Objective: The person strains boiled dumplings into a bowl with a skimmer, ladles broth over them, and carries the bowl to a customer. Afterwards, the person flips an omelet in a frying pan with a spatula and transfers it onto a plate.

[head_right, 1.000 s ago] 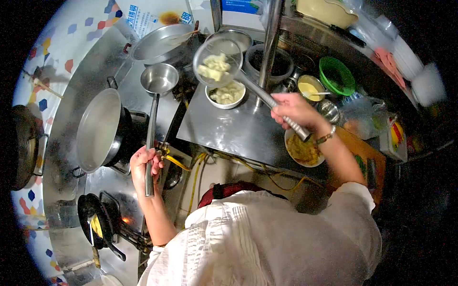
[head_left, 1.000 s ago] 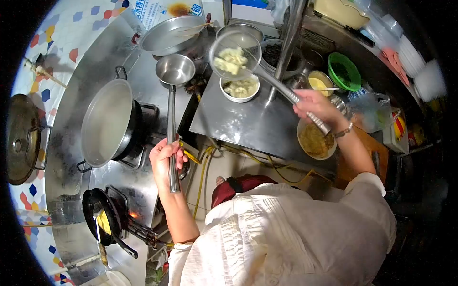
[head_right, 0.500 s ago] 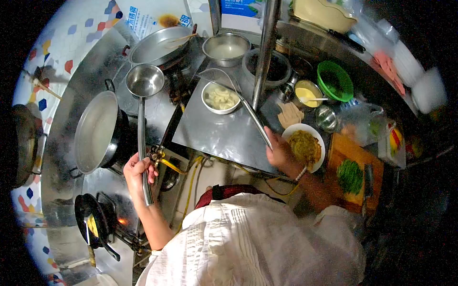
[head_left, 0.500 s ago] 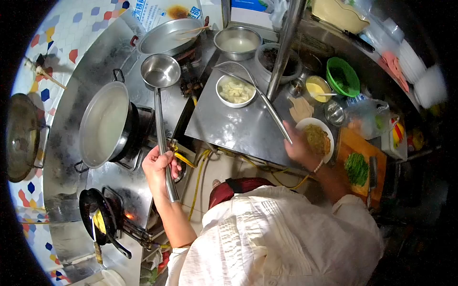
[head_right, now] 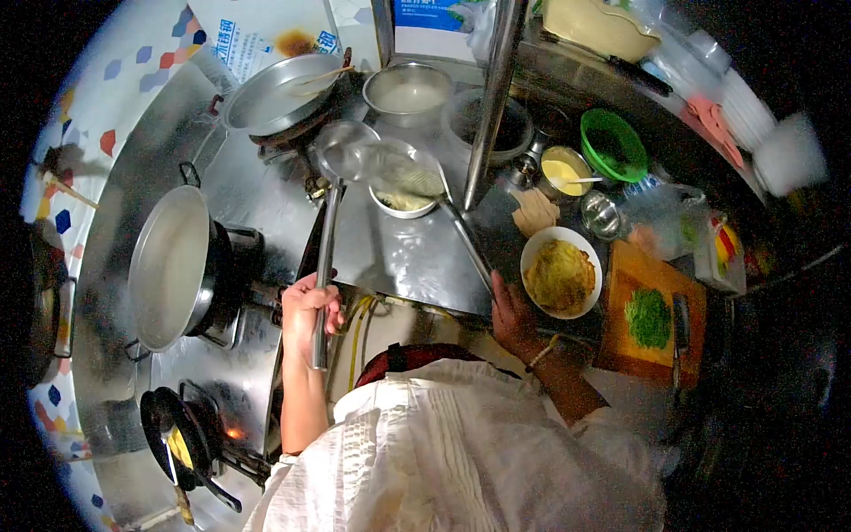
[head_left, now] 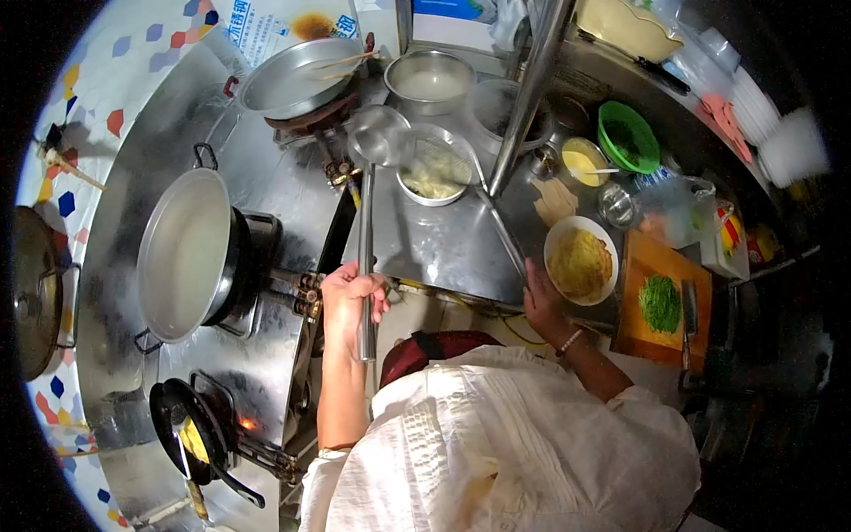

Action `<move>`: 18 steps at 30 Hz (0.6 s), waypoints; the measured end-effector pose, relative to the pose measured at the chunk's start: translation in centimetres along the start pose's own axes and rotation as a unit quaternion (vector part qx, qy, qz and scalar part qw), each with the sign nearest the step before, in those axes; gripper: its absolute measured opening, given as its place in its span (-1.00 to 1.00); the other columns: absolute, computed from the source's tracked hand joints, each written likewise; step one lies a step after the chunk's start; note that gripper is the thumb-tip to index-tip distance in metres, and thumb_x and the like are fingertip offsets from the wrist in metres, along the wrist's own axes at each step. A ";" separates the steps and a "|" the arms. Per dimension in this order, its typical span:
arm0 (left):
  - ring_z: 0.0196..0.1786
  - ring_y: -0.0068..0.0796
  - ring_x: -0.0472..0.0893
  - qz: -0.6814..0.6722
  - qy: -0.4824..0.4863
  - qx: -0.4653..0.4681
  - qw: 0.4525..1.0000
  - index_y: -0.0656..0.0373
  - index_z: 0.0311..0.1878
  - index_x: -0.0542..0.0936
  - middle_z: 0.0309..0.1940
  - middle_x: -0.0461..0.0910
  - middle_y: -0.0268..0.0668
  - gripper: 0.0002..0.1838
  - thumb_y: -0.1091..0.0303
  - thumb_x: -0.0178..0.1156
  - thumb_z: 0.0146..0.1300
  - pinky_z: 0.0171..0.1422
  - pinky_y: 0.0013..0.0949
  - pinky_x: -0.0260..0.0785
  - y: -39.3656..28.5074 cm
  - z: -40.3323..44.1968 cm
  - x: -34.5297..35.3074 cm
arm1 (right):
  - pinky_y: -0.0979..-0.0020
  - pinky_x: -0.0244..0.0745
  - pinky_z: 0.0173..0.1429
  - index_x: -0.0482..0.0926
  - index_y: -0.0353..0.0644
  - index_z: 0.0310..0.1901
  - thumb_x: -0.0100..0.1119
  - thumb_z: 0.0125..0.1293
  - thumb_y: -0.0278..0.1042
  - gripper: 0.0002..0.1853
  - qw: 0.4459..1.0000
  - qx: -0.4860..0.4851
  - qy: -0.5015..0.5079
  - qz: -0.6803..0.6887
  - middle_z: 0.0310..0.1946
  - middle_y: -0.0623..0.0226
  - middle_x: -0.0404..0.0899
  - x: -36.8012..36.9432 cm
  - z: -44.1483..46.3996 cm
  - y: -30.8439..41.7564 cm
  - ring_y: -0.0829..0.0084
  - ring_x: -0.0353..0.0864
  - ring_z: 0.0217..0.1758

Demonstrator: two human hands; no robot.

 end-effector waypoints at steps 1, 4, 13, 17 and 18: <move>-0.83 -0.53 0.35 0.017 -0.008 -0.017 1.000 0.34 -0.52 0.43 -0.75 0.41 -0.27 -0.96 0.58 0.01 -0.02 -0.73 -0.54 0.24 0.0 0.1 0.1 | 0.19 0.26 0.18 0.10 -0.30 0.29 -0.03 0.21 -0.50 -0.42 1.000 0.003 -0.003 -0.001 0.07 -0.14 0.33 -0.1 -0.2 0.0 -0.01 0.34 0.14; -0.86 -0.52 0.34 0.016 0.014 -0.008 1.000 0.35 -0.48 0.43 -0.77 0.40 -0.27 -0.97 0.58 0.02 -0.01 -0.74 -0.53 0.25 0.1 1.2 -1.3 | 0.19 0.37 0.03 0.10 -0.29 0.29 -0.05 0.23 -0.49 -0.43 0.997 -0.042 -0.052 -0.030 -0.15 -0.03 0.46 -0.7 2.5 1.7 0.05 0.48 -0.09; -0.88 -0.53 0.22 -0.254 0.080 0.039 0.963 0.56 -0.05 0.39 -0.72 0.38 -0.16 -0.62 0.49 -0.01 0.07 -0.72 -0.45 0.26 -4.0 -0.7 -7.1 | 0.73 0.25 -0.64 0.29 -0.25 0.06 -0.08 0.29 -0.42 -0.68 0.676 0.176 0.104 0.708 -0.46 0.40 0.41 -0.8 26.7 8.2 0.70 0.35 -0.63; -0.91 -0.54 0.22 -0.313 0.088 0.100 0.940 0.58 0.02 0.34 -0.78 0.37 -0.18 -0.55 0.51 0.00 0.05 -0.74 -0.47 0.25 -5.6 -4.5 -9.2 | 0.72 0.29 -0.62 0.23 -0.43 -0.11 -0.10 0.30 -0.46 -0.78 0.459 0.249 0.235 0.820 -0.42 0.25 0.35 4.7 38.3 9.0 0.67 0.34 -0.57; -0.90 -0.53 0.26 -0.324 0.067 0.124 0.936 0.61 0.03 0.32 -0.79 0.37 -0.17 -0.55 0.53 0.01 0.06 -0.73 -0.44 0.30 -6.5 -5.7 -9.3 | 0.72 0.29 -0.62 0.23 -0.43 -0.11 -0.10 0.30 -0.46 -0.78 0.458 0.248 0.235 0.820 -0.42 0.25 0.35 6.0 40.3 9.7 0.67 0.34 -0.57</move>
Point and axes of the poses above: each hand's wrist, its own z-axis towards the middle knuckle, its own x-axis out of the palm, y = z × x, the point moved 2 cm from there along z, towards the middle knuckle
